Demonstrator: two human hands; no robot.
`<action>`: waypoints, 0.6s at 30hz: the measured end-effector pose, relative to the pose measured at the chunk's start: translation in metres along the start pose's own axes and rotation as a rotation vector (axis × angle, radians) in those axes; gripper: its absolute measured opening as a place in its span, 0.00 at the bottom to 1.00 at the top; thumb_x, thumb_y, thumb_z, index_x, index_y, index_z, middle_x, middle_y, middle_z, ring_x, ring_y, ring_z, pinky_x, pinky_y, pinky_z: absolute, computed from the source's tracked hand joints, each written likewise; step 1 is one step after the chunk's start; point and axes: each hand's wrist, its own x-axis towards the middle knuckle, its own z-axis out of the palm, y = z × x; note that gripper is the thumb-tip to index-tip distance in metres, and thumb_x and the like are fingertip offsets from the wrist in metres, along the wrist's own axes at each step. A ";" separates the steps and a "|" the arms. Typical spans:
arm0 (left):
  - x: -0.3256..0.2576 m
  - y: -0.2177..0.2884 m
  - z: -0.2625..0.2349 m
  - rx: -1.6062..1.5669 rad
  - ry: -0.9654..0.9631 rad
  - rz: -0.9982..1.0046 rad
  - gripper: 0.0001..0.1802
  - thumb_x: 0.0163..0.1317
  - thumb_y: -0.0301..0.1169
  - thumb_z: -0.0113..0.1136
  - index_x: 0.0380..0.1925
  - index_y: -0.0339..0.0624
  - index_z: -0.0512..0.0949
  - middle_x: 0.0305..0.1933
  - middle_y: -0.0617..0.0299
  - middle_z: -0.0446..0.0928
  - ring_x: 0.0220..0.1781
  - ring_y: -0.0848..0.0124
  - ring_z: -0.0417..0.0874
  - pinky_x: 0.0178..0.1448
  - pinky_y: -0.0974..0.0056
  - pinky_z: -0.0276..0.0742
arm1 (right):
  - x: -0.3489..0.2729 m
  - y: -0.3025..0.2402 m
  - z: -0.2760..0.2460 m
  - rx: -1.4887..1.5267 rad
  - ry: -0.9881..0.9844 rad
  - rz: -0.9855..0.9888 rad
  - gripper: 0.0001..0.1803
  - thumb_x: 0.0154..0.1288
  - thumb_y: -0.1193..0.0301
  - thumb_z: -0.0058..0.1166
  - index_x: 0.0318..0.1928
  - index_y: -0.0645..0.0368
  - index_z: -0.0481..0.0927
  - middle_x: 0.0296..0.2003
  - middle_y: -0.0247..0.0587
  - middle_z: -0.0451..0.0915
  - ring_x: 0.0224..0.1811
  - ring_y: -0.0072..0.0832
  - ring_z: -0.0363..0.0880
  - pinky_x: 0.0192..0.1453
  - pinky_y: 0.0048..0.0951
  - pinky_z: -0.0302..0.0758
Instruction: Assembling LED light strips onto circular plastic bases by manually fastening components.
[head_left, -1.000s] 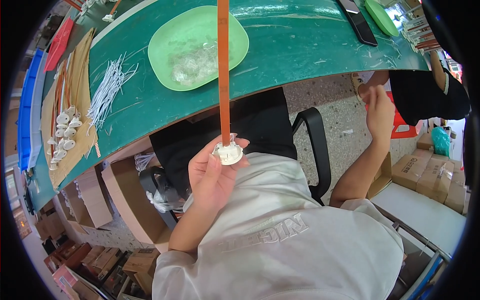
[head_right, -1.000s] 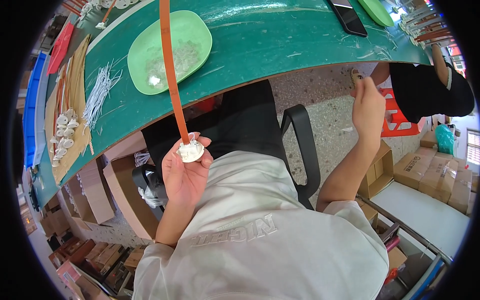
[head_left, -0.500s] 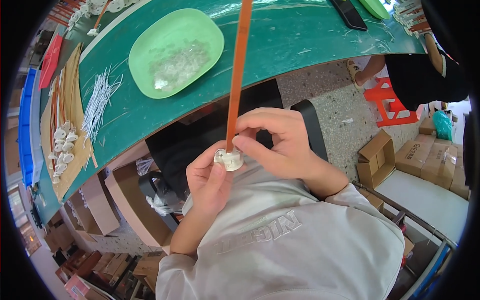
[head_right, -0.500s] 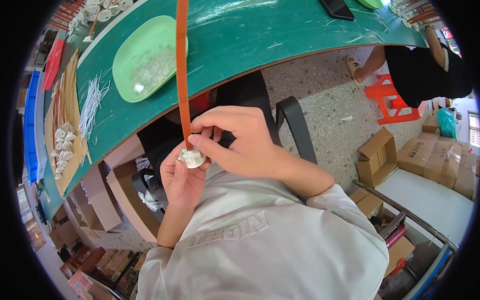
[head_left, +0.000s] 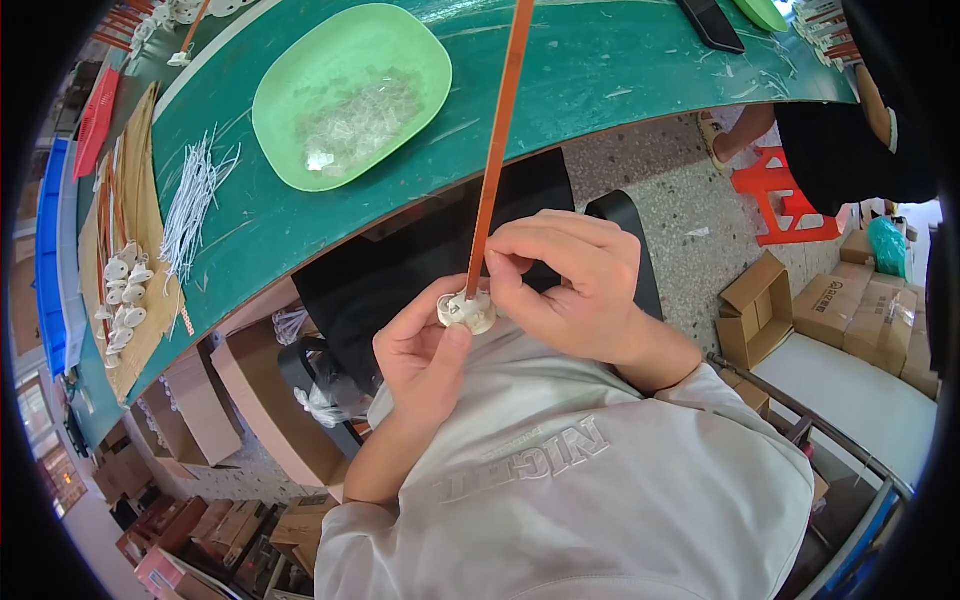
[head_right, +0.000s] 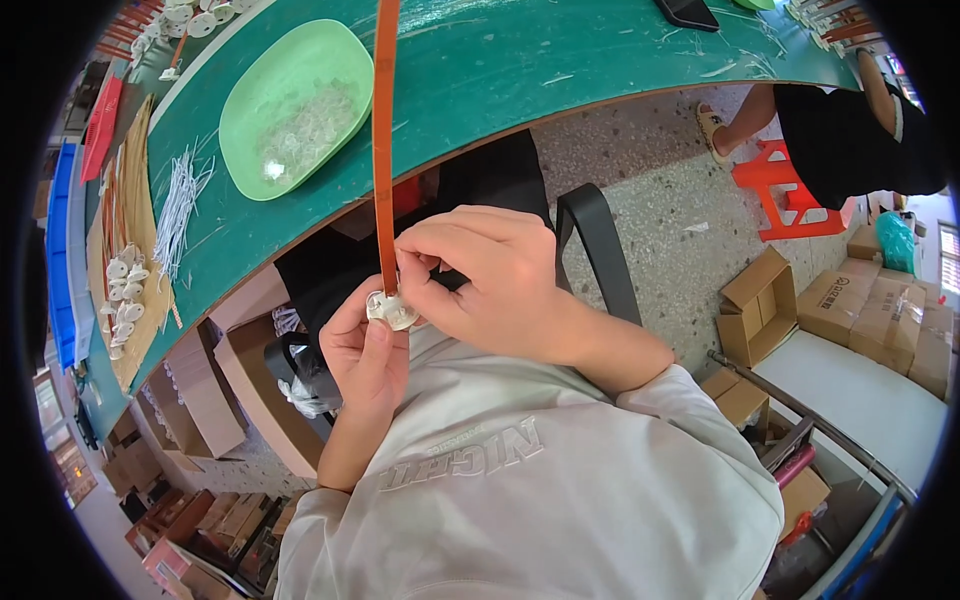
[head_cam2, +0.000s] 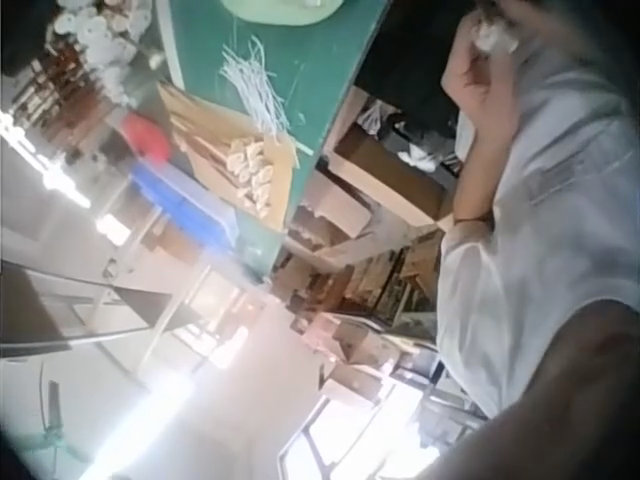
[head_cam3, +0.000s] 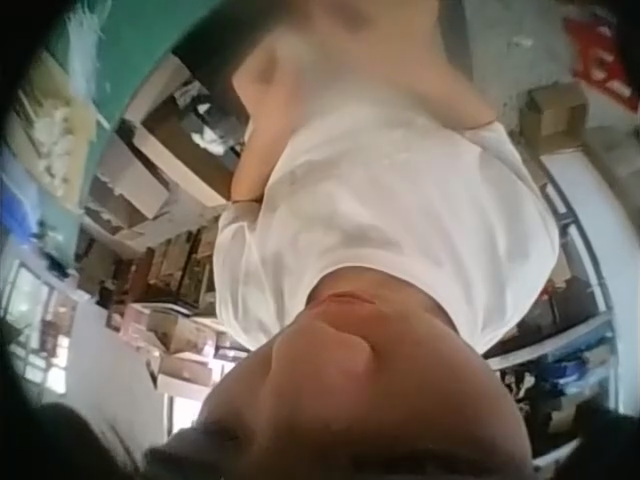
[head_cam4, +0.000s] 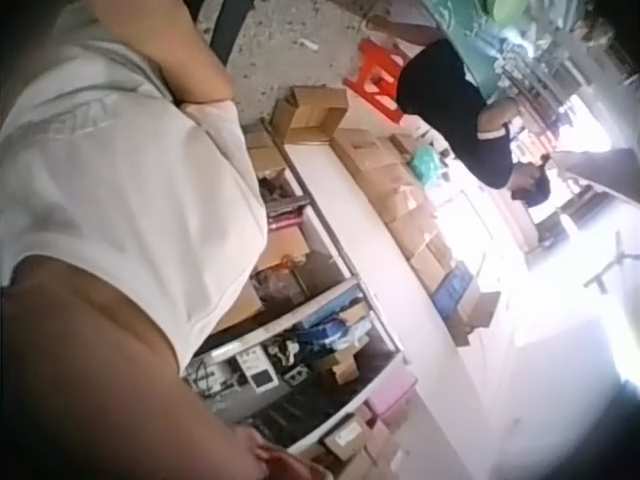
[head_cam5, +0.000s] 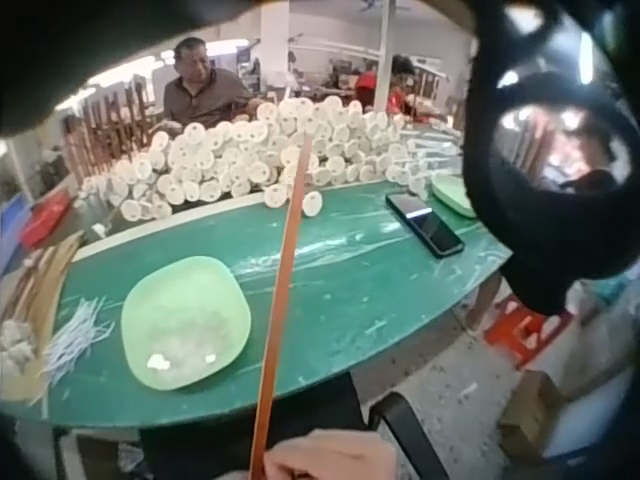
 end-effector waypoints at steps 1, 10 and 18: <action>0.001 0.000 0.000 0.008 0.005 0.004 0.22 0.66 0.25 0.58 0.58 0.24 0.70 0.54 0.48 0.79 0.54 0.69 0.80 0.60 0.64 0.74 | 0.000 0.000 -0.001 -0.005 -0.003 0.026 0.06 0.48 0.86 0.60 0.30 0.67 0.81 0.24 0.42 0.82 0.20 0.26 0.79 0.24 0.21 0.73; -0.001 0.000 -0.002 0.067 0.028 -0.018 0.22 0.66 0.27 0.58 0.57 0.24 0.71 0.53 0.47 0.79 0.50 0.70 0.81 0.57 0.64 0.76 | 0.003 -0.004 -0.021 0.025 0.024 0.167 0.05 0.52 0.86 0.57 0.31 0.68 0.82 0.27 0.43 0.83 0.26 0.22 0.80 0.28 0.20 0.73; -0.002 0.000 0.000 0.048 0.033 -0.004 0.22 0.67 0.28 0.58 0.56 0.24 0.71 0.52 0.48 0.79 0.49 0.70 0.81 0.56 0.64 0.78 | 0.001 -0.005 -0.012 0.119 -0.095 0.294 0.05 0.55 0.83 0.59 0.34 0.69 0.83 0.29 0.42 0.84 0.25 0.19 0.81 0.29 0.18 0.75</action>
